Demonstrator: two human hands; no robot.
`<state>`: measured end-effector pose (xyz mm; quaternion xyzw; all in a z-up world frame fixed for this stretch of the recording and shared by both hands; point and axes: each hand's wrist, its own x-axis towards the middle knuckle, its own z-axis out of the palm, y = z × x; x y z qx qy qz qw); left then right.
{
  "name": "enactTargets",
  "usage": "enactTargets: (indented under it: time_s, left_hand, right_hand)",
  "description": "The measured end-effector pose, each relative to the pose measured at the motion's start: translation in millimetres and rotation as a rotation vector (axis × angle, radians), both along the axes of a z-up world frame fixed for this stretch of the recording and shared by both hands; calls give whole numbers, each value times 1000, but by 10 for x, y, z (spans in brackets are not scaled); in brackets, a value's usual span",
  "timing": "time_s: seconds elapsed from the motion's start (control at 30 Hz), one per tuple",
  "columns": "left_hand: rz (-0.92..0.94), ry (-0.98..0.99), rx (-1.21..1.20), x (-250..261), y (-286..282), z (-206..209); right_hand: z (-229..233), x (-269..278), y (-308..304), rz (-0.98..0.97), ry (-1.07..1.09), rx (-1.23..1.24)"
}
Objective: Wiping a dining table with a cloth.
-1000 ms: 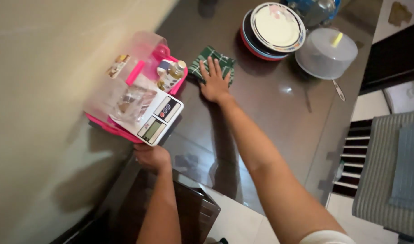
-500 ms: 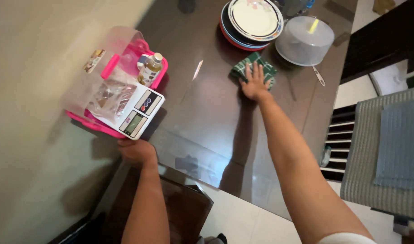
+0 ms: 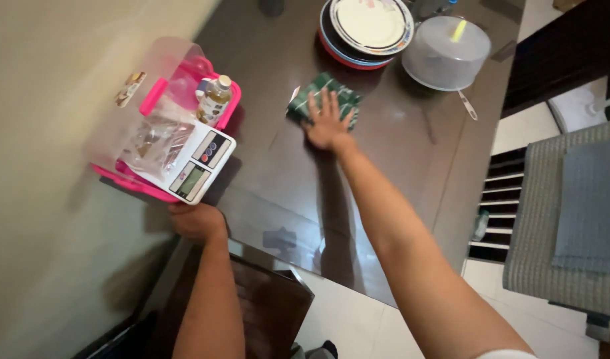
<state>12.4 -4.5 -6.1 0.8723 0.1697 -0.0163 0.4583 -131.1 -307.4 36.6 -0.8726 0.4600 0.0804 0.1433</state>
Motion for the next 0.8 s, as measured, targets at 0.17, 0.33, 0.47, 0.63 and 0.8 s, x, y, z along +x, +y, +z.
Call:
enactTargets:
  time_s: [0.17, 0.33, 0.47, 0.63, 0.8]
  left_hand:
    - [-5, -20, 37, 57, 3, -338]
    - [-2, 54, 82, 52, 10, -178]
    - [-11, 48, 80, 48, 7, -99]
    - [13, 17, 64, 7, -18, -152]
    - [0, 19, 0, -25, -1, -69]
  right_hand:
    - [-130, -735, 250, 174, -30, -18]
    - [-256, -1384, -244, 46, -24, 2]
    - [-34, -1170, -515, -179, 6, 75]
    - [101, -364, -392, -310, 72, 108]
    - [199, 487, 277, -51, 57, 105]
